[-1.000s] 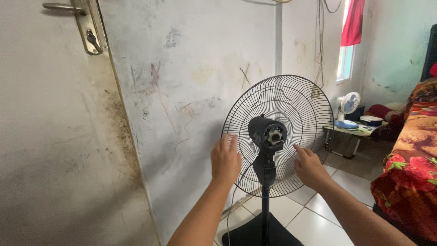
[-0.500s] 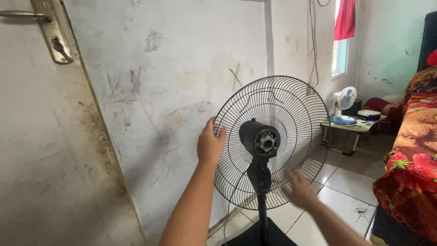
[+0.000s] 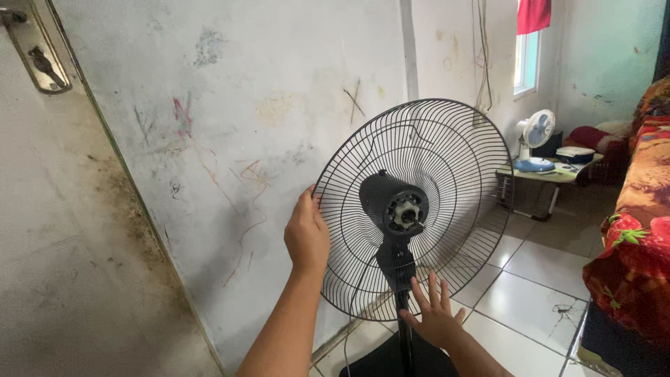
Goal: The person disassembles a standing electric fan by removing the front grille, fan blades, and rear grille. They then reassemble the fan by placing the blades back on the motor shaft, securing them with the hub cap, and reattaching both grilles.
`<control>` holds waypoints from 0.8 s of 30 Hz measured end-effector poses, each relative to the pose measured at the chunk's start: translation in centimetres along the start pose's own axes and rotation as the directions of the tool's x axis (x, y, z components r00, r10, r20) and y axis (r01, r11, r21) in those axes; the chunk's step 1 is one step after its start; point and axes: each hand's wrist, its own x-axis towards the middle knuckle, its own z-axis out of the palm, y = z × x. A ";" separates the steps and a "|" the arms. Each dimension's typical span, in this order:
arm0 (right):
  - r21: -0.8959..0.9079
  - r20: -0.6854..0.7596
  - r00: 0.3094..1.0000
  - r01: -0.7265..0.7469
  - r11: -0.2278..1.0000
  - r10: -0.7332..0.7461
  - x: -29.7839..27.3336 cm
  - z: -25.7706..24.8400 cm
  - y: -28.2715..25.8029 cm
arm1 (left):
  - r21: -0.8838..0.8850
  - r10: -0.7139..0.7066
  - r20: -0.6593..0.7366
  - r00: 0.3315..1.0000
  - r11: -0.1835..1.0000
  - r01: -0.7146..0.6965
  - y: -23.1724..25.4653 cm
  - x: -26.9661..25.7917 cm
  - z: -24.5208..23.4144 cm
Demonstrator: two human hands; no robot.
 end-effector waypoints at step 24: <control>0.057 -0.530 0.845 -0.052 0.997 0.074 -5.7 -21.8 -6.8 | 0.019 0.008 -0.018 1.000 1.000 -0.008 1.1 -1.1 0.6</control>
